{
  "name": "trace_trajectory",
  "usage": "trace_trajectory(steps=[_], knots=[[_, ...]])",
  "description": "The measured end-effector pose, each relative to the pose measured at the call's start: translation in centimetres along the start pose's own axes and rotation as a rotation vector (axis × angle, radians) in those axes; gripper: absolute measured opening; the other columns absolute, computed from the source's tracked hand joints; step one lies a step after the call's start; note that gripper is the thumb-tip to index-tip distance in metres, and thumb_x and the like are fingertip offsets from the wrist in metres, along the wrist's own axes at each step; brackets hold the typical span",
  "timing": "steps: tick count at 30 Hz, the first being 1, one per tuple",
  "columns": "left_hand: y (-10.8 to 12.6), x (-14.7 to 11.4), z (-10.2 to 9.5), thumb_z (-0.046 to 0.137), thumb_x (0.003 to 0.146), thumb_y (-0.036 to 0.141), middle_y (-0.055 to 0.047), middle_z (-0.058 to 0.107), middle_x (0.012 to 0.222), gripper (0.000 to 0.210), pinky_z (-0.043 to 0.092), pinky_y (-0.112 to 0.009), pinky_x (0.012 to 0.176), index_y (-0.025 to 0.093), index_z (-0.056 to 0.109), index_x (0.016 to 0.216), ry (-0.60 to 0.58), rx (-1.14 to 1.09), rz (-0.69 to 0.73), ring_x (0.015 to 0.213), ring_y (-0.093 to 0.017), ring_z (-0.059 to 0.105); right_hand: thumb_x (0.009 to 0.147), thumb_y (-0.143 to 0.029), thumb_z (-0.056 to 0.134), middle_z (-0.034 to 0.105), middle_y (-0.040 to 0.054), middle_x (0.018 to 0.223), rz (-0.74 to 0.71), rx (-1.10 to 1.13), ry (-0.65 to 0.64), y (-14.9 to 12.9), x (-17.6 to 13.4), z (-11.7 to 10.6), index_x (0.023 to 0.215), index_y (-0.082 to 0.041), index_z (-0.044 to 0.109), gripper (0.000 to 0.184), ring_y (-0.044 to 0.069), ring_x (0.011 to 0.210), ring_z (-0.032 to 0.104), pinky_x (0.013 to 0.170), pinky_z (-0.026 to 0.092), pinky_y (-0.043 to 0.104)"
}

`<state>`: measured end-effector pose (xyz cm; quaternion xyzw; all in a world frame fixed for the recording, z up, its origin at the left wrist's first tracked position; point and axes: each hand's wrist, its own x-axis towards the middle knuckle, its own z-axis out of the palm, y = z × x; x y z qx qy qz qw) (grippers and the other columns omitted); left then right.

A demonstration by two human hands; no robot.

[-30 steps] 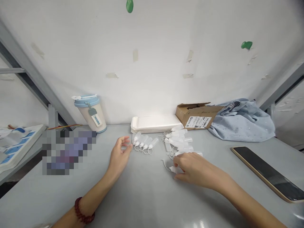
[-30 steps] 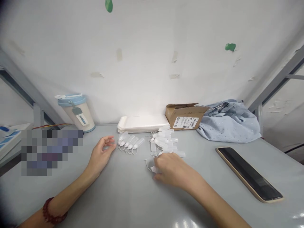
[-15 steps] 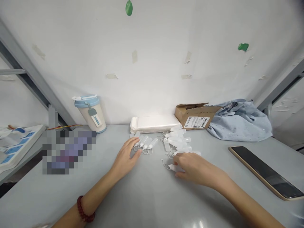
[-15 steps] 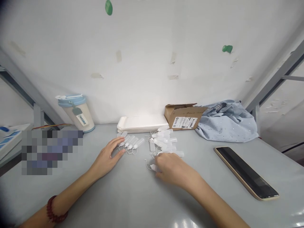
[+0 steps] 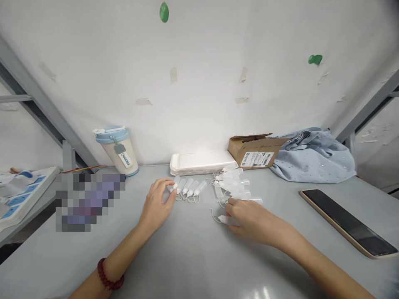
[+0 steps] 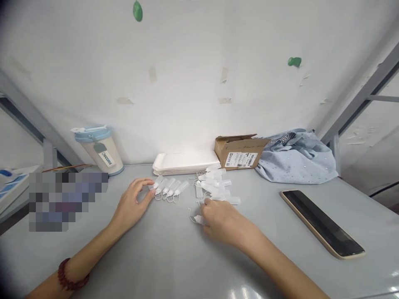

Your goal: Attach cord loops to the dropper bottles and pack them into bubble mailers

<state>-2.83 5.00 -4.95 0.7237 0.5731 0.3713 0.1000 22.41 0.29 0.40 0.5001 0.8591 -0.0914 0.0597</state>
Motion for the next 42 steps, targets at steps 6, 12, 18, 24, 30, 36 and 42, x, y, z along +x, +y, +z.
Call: trace_trajectory(steps=[6, 12, 18, 24, 30, 36, 42], knots=[[-1.0, 0.1, 0.8, 0.041, 0.086, 0.044, -0.010, 0.043, 0.137, 0.048, 0.036, -0.043, 0.102, 0.018, 0.045, 0.126, -0.133, 0.067, -0.028, 0.127, -0.025, 0.038, 0.077, -0.014, 0.055, 0.059, 0.0067, 0.091, -0.090, 0.062, 0.196, -1.1, 0.8, 0.3, 0.089, -0.015, 0.056, 0.013, 0.018, 0.072, 0.057, 0.058, 0.039, 0.026], [-1.6, -0.1, 1.3, 0.041, 0.087, 0.044, -0.006, 0.044, 0.138, 0.044, 0.032, -0.042, 0.106, 0.020, 0.050, 0.123, -0.242, 0.078, 0.080, 0.133, -0.025, 0.028, 0.077, -0.011, 0.053, 0.055, 0.0116, 0.105, -0.225, 0.106, 0.348, -1.6, 2.0, 2.5, 0.093, -0.013, 0.053, 0.016, 0.022, 0.091, 0.055, 0.080, 0.043, 0.034], [-1.5, -0.3, 1.3, 0.040, 0.088, 0.044, -0.012, 0.035, 0.143, 0.044, 0.036, -0.045, 0.102, 0.018, 0.046, 0.123, -0.136, 0.094, 0.026, 0.131, -0.027, 0.033, 0.077, -0.009, 0.049, 0.054, 0.0125, 0.105, -0.174, 0.111, 0.345, -1.2, 2.6, 3.4, 0.085, -0.014, 0.052, 0.010, 0.022, 0.090, 0.055, 0.081, 0.045, 0.037], [-1.6, -0.2, 1.4, 0.039, 0.089, 0.042, -0.013, 0.048, 0.133, 0.049, 0.042, -0.043, 0.094, 0.018, 0.037, 0.131, -0.169, 0.031, -0.037, 0.121, -0.027, 0.046, 0.080, -0.012, 0.048, 0.050, 0.0180, 0.117, -0.161, 0.105, 0.370, -1.2, 2.7, 3.8, 0.088, -0.013, 0.052, 0.008, 0.028, 0.106, 0.051, 0.089, 0.043, 0.042], [-1.6, -0.3, 1.6, 0.041, 0.088, 0.040, -0.011, 0.043, 0.137, 0.053, 0.039, -0.042, 0.099, 0.020, 0.031, 0.135, -0.205, 0.010, 0.027, 0.124, -0.025, 0.042, 0.082, -0.014, 0.047, 0.048, 0.0213, 0.120, -0.163, 0.074, 0.347, -1.5, 2.8, 3.8, 0.089, -0.011, 0.053, 0.010, 0.029, 0.114, 0.047, 0.092, 0.042, 0.041], [-1.0, -0.8, 1.5, 0.045, 0.085, 0.045, -0.012, 0.030, 0.144, 0.057, 0.041, -0.045, 0.096, 0.023, 0.033, 0.135, -0.229, 0.057, 0.072, 0.131, -0.029, 0.031, 0.082, -0.013, 0.047, 0.049, 0.0218, 0.121, -0.199, 0.072, 0.404, -1.3, 2.8, 4.0, 0.091, -0.011, 0.052, 0.011, 0.030, 0.114, 0.047, 0.094, 0.041, 0.044], [-1.0, -0.9, 1.5, 0.056, 0.078, 0.048, -0.013, 0.032, 0.142, 0.069, 0.031, -0.049, 0.103, 0.024, 0.029, 0.136, -0.220, 0.060, 0.189, 0.131, -0.030, 0.029, 0.082, -0.013, 0.047, 0.051, 0.0217, 0.118, -0.221, 0.099, 0.477, -1.3, 2.9, 4.1, 0.090, -0.013, 0.049, 0.009, 0.030, 0.107, 0.052, 0.086, 0.046, 0.045]])
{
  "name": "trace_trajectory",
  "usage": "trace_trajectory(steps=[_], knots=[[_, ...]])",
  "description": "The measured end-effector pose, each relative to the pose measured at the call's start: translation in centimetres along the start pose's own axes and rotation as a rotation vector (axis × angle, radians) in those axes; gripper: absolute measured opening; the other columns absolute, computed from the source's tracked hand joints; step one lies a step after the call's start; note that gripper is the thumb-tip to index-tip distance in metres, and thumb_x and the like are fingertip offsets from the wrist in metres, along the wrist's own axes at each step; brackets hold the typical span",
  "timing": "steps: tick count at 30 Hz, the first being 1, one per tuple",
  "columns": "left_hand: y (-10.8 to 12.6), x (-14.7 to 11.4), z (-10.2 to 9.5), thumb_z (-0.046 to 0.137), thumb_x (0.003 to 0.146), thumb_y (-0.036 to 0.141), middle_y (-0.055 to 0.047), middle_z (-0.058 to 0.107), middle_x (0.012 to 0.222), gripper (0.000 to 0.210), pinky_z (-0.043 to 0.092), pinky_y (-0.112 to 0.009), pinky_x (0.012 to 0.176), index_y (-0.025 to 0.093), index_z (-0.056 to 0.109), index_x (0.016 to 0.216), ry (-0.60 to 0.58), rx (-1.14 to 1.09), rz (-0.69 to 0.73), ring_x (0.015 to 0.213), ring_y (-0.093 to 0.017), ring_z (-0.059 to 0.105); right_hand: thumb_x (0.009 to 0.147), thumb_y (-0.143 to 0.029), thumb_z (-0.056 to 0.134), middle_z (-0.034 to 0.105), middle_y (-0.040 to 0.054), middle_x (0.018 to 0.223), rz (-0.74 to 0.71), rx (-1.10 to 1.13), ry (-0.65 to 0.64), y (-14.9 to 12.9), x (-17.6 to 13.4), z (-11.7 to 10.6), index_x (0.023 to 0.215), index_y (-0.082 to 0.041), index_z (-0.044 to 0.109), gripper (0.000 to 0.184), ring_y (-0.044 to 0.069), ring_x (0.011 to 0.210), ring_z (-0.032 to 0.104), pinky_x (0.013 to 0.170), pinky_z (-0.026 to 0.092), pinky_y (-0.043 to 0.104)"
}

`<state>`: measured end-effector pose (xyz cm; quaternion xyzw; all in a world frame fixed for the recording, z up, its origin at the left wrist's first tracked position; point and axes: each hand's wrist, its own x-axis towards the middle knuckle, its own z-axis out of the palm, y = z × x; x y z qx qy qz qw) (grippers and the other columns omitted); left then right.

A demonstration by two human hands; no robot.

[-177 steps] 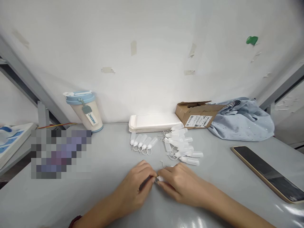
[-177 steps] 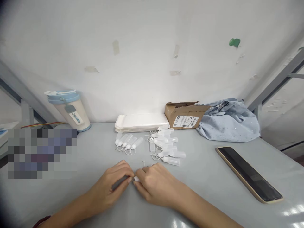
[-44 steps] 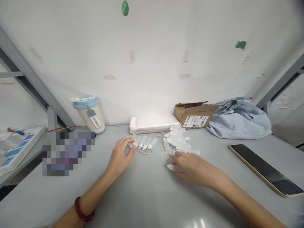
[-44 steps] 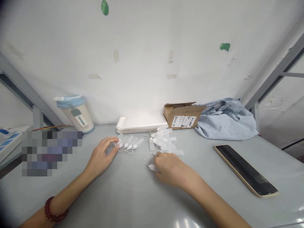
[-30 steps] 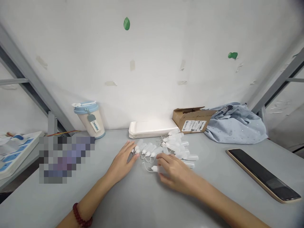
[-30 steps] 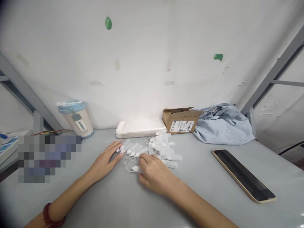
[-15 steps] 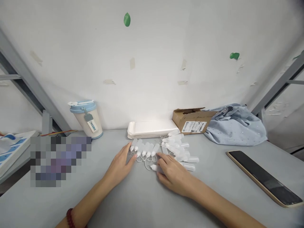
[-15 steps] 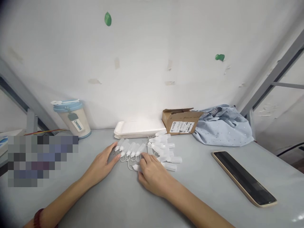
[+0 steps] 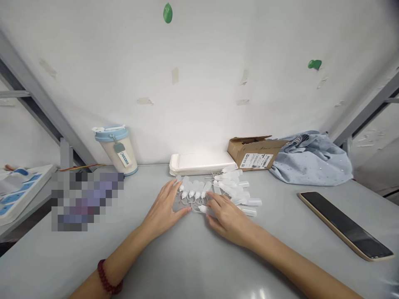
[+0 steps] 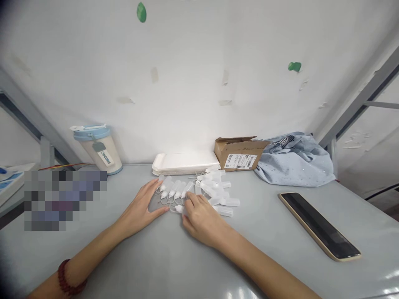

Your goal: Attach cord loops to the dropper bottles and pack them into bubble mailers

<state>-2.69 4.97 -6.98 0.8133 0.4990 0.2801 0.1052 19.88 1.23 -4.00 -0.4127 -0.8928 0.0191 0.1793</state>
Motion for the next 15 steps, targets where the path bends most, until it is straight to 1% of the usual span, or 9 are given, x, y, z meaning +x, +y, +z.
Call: trace_trajectory(steps=[4, 6, 8, 10, 12, 14, 15], knots=[[-0.3, 0.1, 0.1, 0.058, 0.077, 0.049, -0.012, 0.032, 0.141, 0.068, 0.031, -0.047, 0.102, 0.023, 0.032, 0.134, 0.004, 0.003, -0.021, 0.130, -0.030, 0.029, 0.082, -0.014, 0.047, 0.048, 0.0214, 0.119, 0.003, -0.008, 0.012, 0.2, 0.1, 0.2, 0.089, -0.015, 0.048, 0.008, 0.031, 0.108, 0.051, 0.085, 0.046, 0.047], [-0.2, 0.2, -0.1, 0.060, 0.075, 0.048, -0.010, 0.037, 0.136, 0.065, 0.034, -0.046, 0.100, 0.025, 0.035, 0.131, 0.035, 0.000, -0.021, 0.126, -0.029, 0.033, 0.082, -0.014, 0.047, 0.049, 0.0202, 0.117, 0.002, -0.001, 0.012, 0.2, 0.1, 0.2, 0.088, -0.016, 0.047, 0.007, 0.031, 0.109, 0.050, 0.085, 0.047, 0.047], [0.1, 0.3, -0.5, 0.063, 0.073, 0.046, -0.009, 0.047, 0.123, 0.061, 0.039, -0.045, 0.095, 0.025, 0.041, 0.125, 0.060, 0.006, -0.025, 0.116, -0.028, 0.042, 0.082, -0.013, 0.048, 0.050, 0.0186, 0.113, 0.003, 0.005, 0.010, 0.3, 0.1, 0.1, 0.088, -0.016, 0.047, 0.007, 0.030, 0.107, 0.051, 0.084, 0.048, 0.045], [0.4, 0.4, -1.0, 0.065, 0.071, 0.044, -0.006, 0.054, 0.104, 0.052, 0.044, -0.042, 0.085, 0.023, 0.048, 0.115, 0.072, 0.019, -0.037, 0.101, -0.026, 0.050, 0.081, -0.012, 0.048, 0.051, 0.0168, 0.109, 0.001, -0.009, -0.001, 0.2, 0.2, 0.1, 0.087, -0.016, 0.047, 0.008, 0.029, 0.102, 0.053, 0.081, 0.049, 0.043], [0.7, 0.4, -1.5, 0.064, 0.073, 0.041, -0.003, 0.054, 0.084, 0.036, 0.046, -0.037, 0.074, 0.021, 0.053, 0.101, 0.057, 0.033, -0.042, 0.083, -0.023, 0.053, 0.081, -0.011, 0.048, 0.053, 0.0158, 0.105, -0.011, -0.060, -0.024, 0.2, 0.2, 0.0, 0.086, -0.015, 0.047, 0.007, 0.028, 0.096, 0.054, 0.080, 0.049, 0.044], [0.9, 0.3, -1.8, 0.058, 0.078, 0.036, 0.001, 0.051, 0.069, 0.017, 0.046, -0.033, 0.066, 0.021, 0.054, 0.085, -0.004, 0.039, -0.016, 0.069, -0.019, 0.052, 0.082, -0.011, 0.048, 0.054, 0.0159, 0.101, -0.027, -0.125, -0.045, 0.1, 0.3, 0.0, 0.086, -0.014, 0.049, 0.005, 0.028, 0.094, 0.055, 0.084, 0.046, 0.047], [1.1, 0.3, -1.8, 0.055, 0.080, 0.032, 0.002, 0.050, 0.064, 0.012, 0.045, -0.032, 0.065, 0.021, 0.054, 0.079, -0.044, 0.034, 0.012, 0.065, -0.017, 0.051, 0.082, -0.012, 0.048, 0.054, 0.0160, 0.100, -0.031, -0.149, -0.051, 0.1, 0.3, 0.0, 0.086, -0.013, 0.049, 0.005, 0.028, 0.093, 0.055, 0.086, 0.044, 0.048]])
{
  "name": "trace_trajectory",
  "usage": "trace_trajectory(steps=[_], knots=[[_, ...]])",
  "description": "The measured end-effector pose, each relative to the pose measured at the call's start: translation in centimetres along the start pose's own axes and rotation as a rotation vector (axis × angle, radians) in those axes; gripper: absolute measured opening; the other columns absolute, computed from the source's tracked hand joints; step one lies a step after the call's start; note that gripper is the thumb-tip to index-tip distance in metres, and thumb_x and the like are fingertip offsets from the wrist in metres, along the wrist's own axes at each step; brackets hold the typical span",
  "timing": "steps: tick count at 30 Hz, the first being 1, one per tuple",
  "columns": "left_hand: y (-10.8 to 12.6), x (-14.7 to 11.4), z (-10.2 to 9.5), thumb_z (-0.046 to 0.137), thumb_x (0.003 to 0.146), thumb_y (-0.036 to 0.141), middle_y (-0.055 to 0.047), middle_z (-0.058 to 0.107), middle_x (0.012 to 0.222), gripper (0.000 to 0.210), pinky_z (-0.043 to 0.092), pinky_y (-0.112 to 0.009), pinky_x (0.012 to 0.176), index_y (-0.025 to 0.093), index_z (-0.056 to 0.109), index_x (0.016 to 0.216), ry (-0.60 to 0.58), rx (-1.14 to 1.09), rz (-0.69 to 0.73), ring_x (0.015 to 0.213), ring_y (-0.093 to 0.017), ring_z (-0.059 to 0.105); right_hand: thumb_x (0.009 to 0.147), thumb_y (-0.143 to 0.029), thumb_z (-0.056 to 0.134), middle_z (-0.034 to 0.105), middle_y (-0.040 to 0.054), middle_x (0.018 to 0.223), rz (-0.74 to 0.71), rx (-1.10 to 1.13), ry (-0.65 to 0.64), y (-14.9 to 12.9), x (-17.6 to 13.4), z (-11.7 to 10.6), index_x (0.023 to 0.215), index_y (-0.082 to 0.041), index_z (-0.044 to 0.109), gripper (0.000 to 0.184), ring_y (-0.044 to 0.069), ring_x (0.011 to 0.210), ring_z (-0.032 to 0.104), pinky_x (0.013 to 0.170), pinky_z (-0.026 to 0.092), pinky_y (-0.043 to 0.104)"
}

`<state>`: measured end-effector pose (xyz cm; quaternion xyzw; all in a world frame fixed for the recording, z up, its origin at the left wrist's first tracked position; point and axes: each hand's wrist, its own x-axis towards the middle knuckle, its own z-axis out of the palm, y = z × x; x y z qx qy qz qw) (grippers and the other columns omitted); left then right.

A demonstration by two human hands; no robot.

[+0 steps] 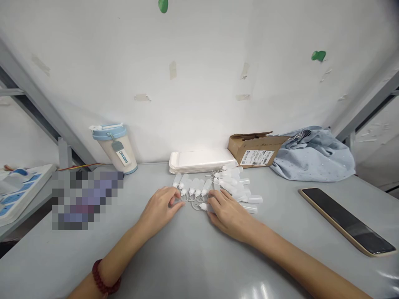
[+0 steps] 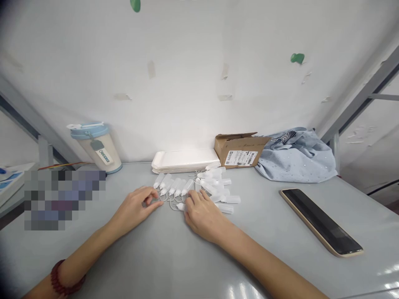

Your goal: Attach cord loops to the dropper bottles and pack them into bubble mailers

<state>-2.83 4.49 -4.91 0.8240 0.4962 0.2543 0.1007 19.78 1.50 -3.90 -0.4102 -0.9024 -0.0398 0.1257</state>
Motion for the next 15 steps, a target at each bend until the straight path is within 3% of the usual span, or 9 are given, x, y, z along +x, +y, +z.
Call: trace_trajectory(steps=[3, 8, 12, 15], knots=[[0.4, -0.2, 0.3, 0.048, 0.083, 0.025, 0.000, 0.056, 0.067, 0.012, 0.046, -0.031, 0.067, 0.021, 0.055, 0.074, -0.067, -0.051, 0.100, 0.067, -0.017, 0.054, 0.083, -0.011, 0.048, 0.055, 0.0157, 0.099, -0.009, -0.021, 0.004, 0.0, 0.0, 0.1, 0.086, -0.013, 0.050, 0.004, 0.028, 0.094, 0.056, 0.092, 0.041, 0.049], [1.0, -0.4, 0.8, 0.045, 0.084, 0.018, -0.006, 0.062, 0.092, 0.016, 0.047, -0.035, 0.079, 0.021, 0.057, 0.095, -0.016, -0.111, 0.177, 0.090, -0.020, 0.056, 0.084, -0.014, 0.047, 0.054, 0.0207, 0.111, -0.007, -0.067, 0.010, -0.1, 0.0, 0.3, 0.089, -0.013, 0.050, 0.006, 0.031, 0.106, 0.053, 0.094, 0.039, 0.051], [1.3, -0.5, 0.8, 0.043, 0.084, 0.014, -0.006, 0.062, 0.088, 0.016, 0.049, -0.033, 0.078, 0.020, 0.057, 0.090, -0.032, -0.142, 0.195, 0.087, -0.019, 0.057, 0.086, -0.017, 0.045, 0.051, 0.0219, 0.118, 0.009, -0.097, -0.017, 0.0, 0.0, 0.4, 0.092, -0.012, 0.050, 0.009, 0.032, 0.114, 0.048, 0.097, 0.038, 0.051], [1.5, -0.6, 1.0, 0.043, 0.084, 0.013, -0.006, 0.063, 0.095, 0.021, 0.048, -0.035, 0.084, 0.020, 0.058, 0.097, -0.069, -0.150, 0.222, 0.093, -0.019, 0.057, 0.087, -0.015, 0.043, 0.050, 0.0225, 0.120, 0.008, -0.085, -0.028, -0.1, 0.1, 0.5, 0.091, -0.011, 0.050, 0.009, 0.032, 0.118, 0.045, 0.099, 0.034, 0.052]])
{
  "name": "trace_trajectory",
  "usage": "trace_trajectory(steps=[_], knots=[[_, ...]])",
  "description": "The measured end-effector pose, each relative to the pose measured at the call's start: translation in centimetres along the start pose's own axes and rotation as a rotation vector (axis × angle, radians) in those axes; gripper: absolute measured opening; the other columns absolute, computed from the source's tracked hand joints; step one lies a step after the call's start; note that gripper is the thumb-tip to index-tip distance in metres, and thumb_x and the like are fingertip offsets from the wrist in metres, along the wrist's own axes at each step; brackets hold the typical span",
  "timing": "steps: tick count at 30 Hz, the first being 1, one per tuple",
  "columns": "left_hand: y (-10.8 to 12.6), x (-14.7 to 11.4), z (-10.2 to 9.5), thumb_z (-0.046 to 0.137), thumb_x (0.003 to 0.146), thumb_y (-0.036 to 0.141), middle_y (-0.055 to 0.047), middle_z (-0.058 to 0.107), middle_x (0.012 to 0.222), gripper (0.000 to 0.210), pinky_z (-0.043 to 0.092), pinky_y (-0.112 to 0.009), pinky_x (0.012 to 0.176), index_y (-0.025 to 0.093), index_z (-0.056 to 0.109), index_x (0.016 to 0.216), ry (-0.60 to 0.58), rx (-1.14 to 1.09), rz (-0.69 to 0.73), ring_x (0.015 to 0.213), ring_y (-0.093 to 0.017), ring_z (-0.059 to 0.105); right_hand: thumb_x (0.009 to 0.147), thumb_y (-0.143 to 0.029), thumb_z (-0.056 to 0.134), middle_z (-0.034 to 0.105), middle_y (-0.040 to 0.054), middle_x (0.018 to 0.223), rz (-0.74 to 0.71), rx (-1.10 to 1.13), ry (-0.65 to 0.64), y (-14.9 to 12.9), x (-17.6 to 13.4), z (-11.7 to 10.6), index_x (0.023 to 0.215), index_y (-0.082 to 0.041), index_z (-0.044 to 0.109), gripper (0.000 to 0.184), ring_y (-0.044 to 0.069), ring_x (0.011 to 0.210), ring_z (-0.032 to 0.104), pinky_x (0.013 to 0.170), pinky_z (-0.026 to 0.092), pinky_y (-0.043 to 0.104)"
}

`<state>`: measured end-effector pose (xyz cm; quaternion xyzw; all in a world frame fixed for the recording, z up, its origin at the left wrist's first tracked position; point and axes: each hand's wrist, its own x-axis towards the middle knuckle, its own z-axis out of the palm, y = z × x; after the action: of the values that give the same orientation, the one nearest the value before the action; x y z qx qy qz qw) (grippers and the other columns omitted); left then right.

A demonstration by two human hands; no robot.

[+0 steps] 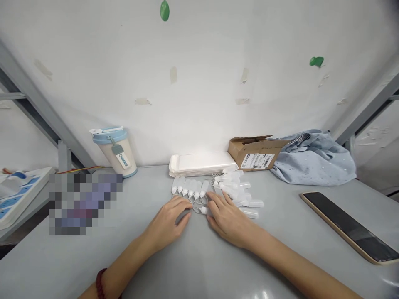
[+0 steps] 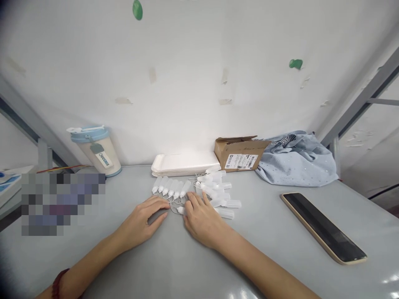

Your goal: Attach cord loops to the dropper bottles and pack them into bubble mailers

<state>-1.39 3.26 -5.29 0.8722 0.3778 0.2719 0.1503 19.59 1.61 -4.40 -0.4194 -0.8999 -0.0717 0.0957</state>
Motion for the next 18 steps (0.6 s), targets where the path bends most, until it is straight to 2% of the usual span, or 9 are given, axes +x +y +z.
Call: trace_trajectory(steps=[5, 14, 18], knots=[[0.1, -0.1, 0.6, 0.043, 0.084, 0.012, -0.007, 0.060, 0.115, 0.031, 0.043, -0.039, 0.097, 0.020, 0.055, 0.112, -0.027, 0.012, 0.013, 0.110, -0.021, 0.051, 0.087, -0.015, 0.042, 0.048, 0.0227, 0.124, -0.010, 0.009, 0.029, -0.1, 0.1, 0.2, 0.090, -0.012, 0.050, 0.009, 0.033, 0.121, 0.041, 0.099, 0.035, 0.053], [1.1, -0.1, 0.5, 0.040, 0.084, 0.009, -0.008, 0.061, 0.101, 0.028, 0.048, -0.037, 0.085, 0.019, 0.059, 0.103, 0.024, -0.024, 0.027, 0.097, -0.020, 0.054, 0.087, -0.015, 0.043, 0.051, 0.0250, 0.118, -0.014, -0.031, 0.033, 0.1, 0.1, 0.3, 0.090, -0.008, 0.050, 0.011, 0.033, 0.116, 0.046, 0.099, 0.036, 0.050], [1.1, -0.1, 0.7, 0.040, 0.084, 0.008, -0.008, 0.061, 0.108, 0.034, 0.046, -0.038, 0.092, 0.019, 0.057, 0.111, -0.019, -0.030, 0.050, 0.104, -0.020, 0.052, 0.084, -0.014, 0.046, 0.055, 0.0209, 0.110, -0.029, 0.020, 0.096, 0.3, -0.1, 0.2, 0.091, -0.011, 0.049, 0.008, 0.030, 0.110, 0.051, 0.098, 0.037, 0.050]])
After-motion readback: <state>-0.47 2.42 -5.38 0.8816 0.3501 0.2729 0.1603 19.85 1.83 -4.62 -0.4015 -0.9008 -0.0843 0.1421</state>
